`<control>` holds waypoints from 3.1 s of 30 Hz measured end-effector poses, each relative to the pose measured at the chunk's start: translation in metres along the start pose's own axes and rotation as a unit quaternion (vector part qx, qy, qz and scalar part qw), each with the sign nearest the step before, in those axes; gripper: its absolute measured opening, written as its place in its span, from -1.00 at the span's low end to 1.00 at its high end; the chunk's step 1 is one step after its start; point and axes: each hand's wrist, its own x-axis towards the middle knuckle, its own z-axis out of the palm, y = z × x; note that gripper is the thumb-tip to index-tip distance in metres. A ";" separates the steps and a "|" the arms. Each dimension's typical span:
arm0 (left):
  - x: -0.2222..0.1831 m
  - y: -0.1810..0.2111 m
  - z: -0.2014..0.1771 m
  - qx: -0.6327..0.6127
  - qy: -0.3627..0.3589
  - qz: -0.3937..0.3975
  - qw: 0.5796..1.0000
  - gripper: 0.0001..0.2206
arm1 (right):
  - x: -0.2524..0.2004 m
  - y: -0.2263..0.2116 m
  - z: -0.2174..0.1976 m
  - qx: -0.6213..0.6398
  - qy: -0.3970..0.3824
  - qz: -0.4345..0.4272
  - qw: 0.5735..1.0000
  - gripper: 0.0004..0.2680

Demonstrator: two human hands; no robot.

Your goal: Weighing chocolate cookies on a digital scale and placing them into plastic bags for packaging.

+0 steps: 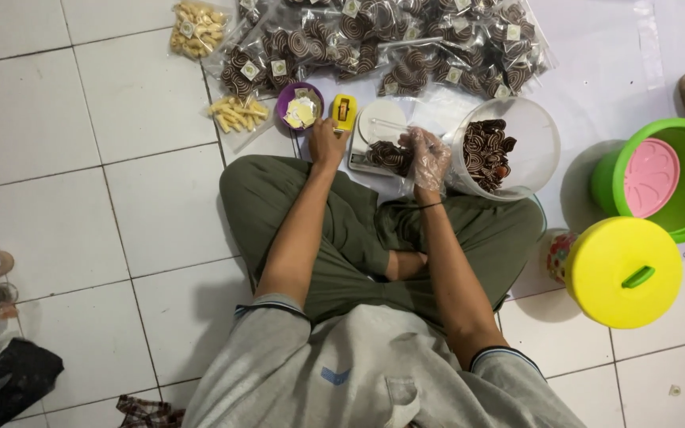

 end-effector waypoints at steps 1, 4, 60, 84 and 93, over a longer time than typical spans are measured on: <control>0.001 -0.001 0.003 0.000 -0.001 0.000 1.000 -0.67 | 0.001 -0.001 -0.001 0.000 0.001 0.000 1.000 -0.79; 0.002 -0.002 0.005 0.008 0.010 -0.016 1.000 -0.65 | 0.003 0.000 -0.002 0.014 -0.007 0.009 1.000 -0.79; -0.016 -0.049 0.079 -0.253 0.011 -0.310 0.916 -0.68 | -0.016 -0.001 -0.016 0.075 -0.035 0.005 0.997 -0.80; 0.013 -0.039 0.072 -0.367 0.065 -0.279 0.885 -0.74 | -0.014 -0.007 -0.016 0.078 -0.033 0.022 0.996 -0.82; -0.002 -0.028 0.060 -0.428 0.067 -0.276 0.858 -0.67 | -0.008 0.000 -0.016 0.087 -0.037 0.011 0.995 -0.79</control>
